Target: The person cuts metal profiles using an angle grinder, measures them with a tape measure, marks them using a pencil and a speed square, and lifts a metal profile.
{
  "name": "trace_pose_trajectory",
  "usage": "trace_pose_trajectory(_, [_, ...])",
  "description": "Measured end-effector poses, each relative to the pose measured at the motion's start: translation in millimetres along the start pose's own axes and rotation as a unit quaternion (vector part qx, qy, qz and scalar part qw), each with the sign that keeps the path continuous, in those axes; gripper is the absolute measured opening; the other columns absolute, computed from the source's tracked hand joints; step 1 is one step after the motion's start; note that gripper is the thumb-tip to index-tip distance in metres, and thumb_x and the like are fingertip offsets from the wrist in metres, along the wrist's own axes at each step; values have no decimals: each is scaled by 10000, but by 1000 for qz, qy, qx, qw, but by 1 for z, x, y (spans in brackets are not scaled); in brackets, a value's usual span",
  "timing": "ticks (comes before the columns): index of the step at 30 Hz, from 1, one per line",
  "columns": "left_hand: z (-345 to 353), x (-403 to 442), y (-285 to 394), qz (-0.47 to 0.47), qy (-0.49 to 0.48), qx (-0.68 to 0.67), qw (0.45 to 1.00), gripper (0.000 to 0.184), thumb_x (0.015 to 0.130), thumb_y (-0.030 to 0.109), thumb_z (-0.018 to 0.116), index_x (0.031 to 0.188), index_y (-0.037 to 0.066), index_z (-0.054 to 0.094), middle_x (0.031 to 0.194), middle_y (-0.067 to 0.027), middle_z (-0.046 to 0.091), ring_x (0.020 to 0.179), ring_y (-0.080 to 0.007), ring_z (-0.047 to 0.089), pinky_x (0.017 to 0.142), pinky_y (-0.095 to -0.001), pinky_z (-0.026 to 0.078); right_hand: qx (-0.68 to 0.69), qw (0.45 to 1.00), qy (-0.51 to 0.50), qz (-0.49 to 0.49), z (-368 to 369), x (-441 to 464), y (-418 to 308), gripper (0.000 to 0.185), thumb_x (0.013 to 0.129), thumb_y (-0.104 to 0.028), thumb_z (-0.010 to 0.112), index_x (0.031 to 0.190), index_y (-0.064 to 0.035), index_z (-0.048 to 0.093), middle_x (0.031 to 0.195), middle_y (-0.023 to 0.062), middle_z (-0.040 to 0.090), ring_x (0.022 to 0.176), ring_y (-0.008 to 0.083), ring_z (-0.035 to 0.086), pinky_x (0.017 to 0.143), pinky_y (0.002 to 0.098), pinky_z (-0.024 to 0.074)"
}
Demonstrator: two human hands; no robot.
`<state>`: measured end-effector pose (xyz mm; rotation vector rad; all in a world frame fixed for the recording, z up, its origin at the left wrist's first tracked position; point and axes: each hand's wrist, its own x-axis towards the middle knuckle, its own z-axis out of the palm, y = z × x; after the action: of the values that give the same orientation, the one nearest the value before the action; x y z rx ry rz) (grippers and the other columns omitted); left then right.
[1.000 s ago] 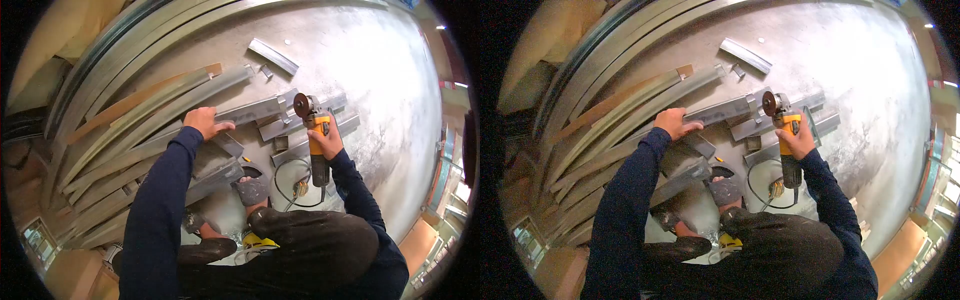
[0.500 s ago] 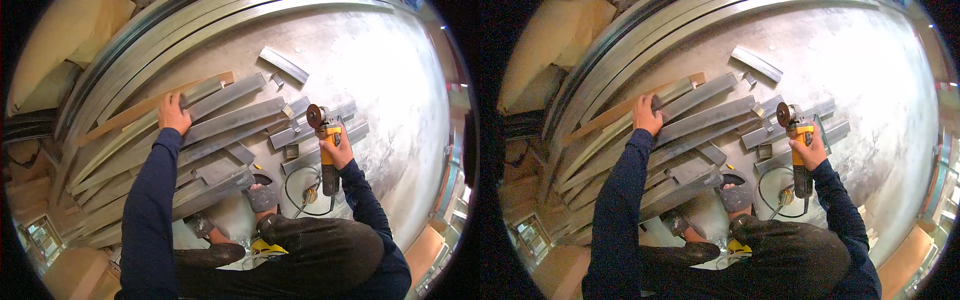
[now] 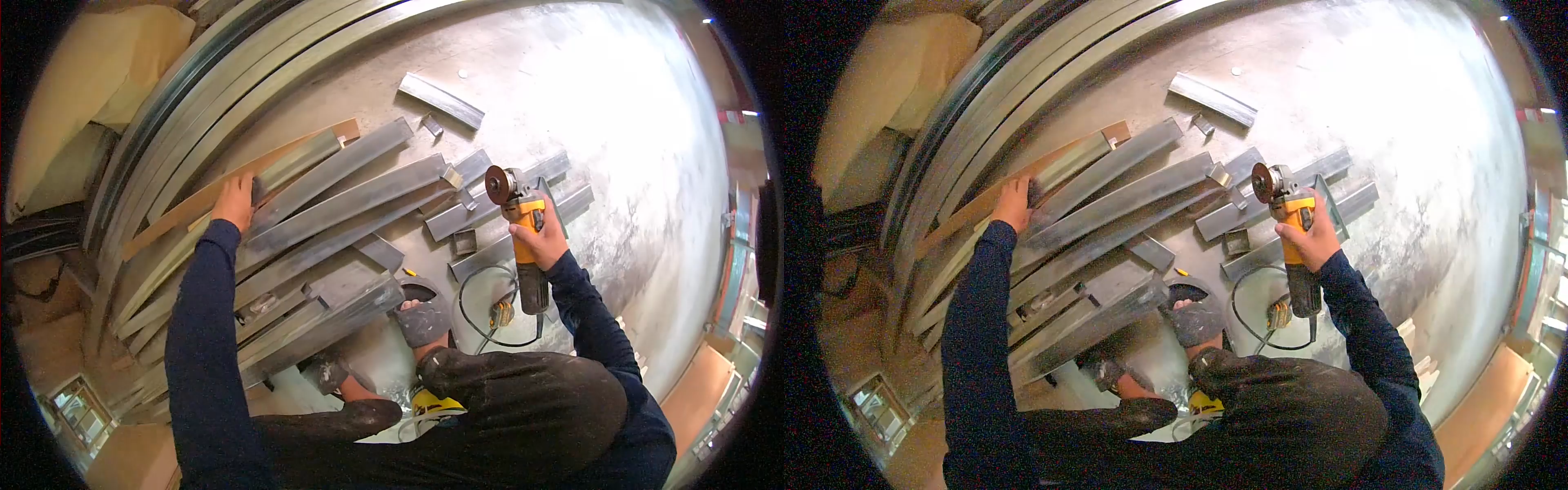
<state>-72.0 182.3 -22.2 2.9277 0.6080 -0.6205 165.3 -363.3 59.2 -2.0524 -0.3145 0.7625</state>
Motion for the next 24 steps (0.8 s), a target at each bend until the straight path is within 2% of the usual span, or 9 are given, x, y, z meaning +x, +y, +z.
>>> trace_pose_trajectory(4, [-12,5,-14,51,28,-4,998,748,746,-29,702,1410,76,373,1210,-216,531,1156,-404,529,966,-467,475,42,998,-3,44,1,-2,-6,811,814,-135,776,1450,-9,289,1181,120,583,1059,201,595,939,328,490])
trace_pose_trajectory(7, [-32,4,-30,34,121,24,992,748,718,-31,681,1397,99,396,1184,-219,526,1124,-408,534,918,-476,479,25,999,1,27,-3,-2,-1,811,817,-126,774,1454,-14,284,1185,119,588,1063,196,596,935,324,492])
trace_pose_trajectory(9, [-45,5,-37,-17,307,-11,951,724,692,-9,675,1364,133,446,1114,-199,553,1033,-405,576,844,-494,493,21,1000,9,8,-4,-3,1,812,820,-106,773,1464,-30,284,1184,116,590,1061,199,597,921,332,502])
trace_pose_trajectory(11, [-67,4,-37,-66,253,-63,963,676,681,24,704,1324,105,510,1166,-217,614,1070,-412,605,913,-479,498,23,1000,10,-6,-7,0,15,803,815,-99,775,1457,-29,297,1172,107,588,1039,197,597,910,333,506])
trace_pose_trajectory(13, [-77,-5,-42,0,145,-138,980,581,730,77,697,1294,111,559,1203,-215,645,1072,-402,634,921,-469,514,61,996,5,67,-12,1,23,730,827,-95,754,1422,-33,336,1161,95,582,1014,194,597,889,331,512])
trace_pose_trajectory(14, [-82,-5,-43,36,57,-112,991,596,772,146,709,1342,105,540,1276,-223,622,1122,-391,625,950,-448,512,60,997,-10,48,-20,5,37,692,838,-96,740,1406,-38,348,1158,93,581,1010,192,596,873,326,517])
trace_pose_trajectory(19, [-80,-42,8,122,-138,-146,972,394,837,403,731,1055,76,699,949,-205,708,891,-383,675,795,-462,541,71,997,-27,27,-14,14,25,582,866,-100,704,1349,-53,382,1106,92,587,949,174,610,813,309,538])
trace_pose_trajectory(22, [-56,-65,48,144,-106,-168,969,441,804,500,753,1033,125,723,833,-191,680,817,-391,652,724,-484,522,87,995,-36,41,-21,10,15,559,876,-96,703,1335,-72,385,986,67,597,773,162,620,650,308,556])
trace_pose_trajectory(24, [-22,-69,60,170,34,-184,967,461,766,507,771,1028,130,736,859,-162,685,868,-367,646,736,-464,517,110,991,-42,59,-22,7,5,643,858,-105,740,1376,-79,360,999,65,592,764,160,618,642,313,560])
